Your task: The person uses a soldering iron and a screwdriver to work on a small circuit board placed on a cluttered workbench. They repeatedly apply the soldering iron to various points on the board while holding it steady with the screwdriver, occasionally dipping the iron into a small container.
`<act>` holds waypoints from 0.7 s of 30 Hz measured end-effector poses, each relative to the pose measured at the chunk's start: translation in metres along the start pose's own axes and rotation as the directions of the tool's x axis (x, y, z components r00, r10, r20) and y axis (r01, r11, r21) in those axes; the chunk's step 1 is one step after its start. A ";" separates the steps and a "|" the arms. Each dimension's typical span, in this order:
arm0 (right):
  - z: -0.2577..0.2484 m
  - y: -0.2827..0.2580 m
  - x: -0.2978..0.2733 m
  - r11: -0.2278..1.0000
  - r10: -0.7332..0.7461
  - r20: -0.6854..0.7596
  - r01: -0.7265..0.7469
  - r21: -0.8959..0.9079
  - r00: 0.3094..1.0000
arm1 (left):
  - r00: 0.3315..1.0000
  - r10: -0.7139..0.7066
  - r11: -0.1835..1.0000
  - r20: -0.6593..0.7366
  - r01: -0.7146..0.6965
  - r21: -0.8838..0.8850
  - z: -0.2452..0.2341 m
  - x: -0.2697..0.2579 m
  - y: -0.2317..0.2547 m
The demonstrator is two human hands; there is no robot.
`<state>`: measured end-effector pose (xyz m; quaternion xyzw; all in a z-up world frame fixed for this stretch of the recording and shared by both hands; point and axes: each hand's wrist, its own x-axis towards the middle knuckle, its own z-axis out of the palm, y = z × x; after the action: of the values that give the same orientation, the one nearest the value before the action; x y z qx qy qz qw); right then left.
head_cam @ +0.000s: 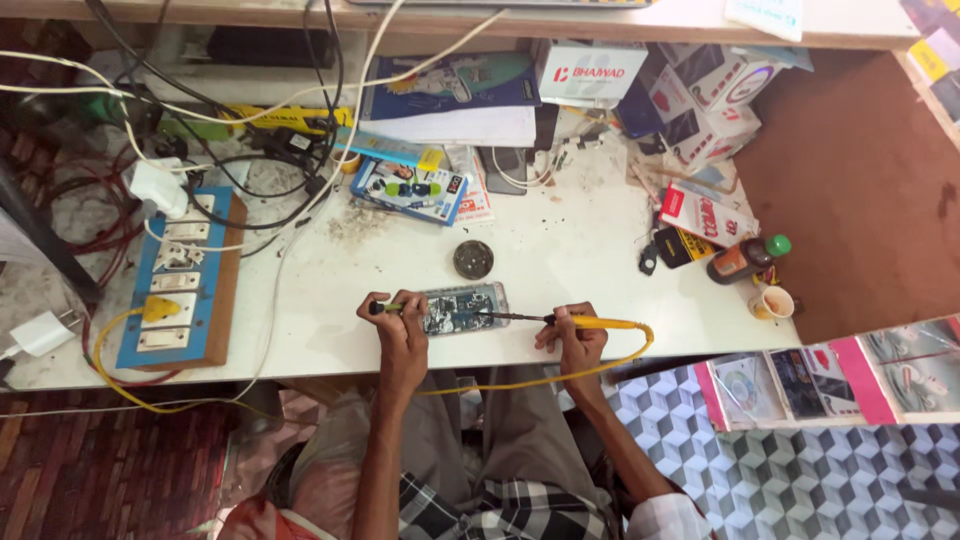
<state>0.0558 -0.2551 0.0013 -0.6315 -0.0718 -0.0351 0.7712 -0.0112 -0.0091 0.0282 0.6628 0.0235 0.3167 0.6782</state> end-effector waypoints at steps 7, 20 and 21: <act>-0.001 -0.002 0.001 0.999 -0.005 0.007 0.004 0.043 1.000 | 1.000 -0.001 1.000 0.028 0.001 -0.004 -0.002 0.001 0.000; 0.005 -0.006 -0.003 1.000 0.000 -0.060 0.002 0.030 0.998 | 0.999 0.016 1.000 0.052 -0.016 0.013 -0.004 -0.002 0.001; 0.005 -0.007 -0.001 1.000 -0.003 -0.061 0.005 0.030 0.998 | 0.999 0.007 1.000 0.051 -0.007 -0.011 -0.003 0.000 0.000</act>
<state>0.0534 -0.2511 0.0087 -0.6181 -0.0502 -0.0548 0.7826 -0.0129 -0.0061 0.0282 0.6671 0.0021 0.3022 0.6809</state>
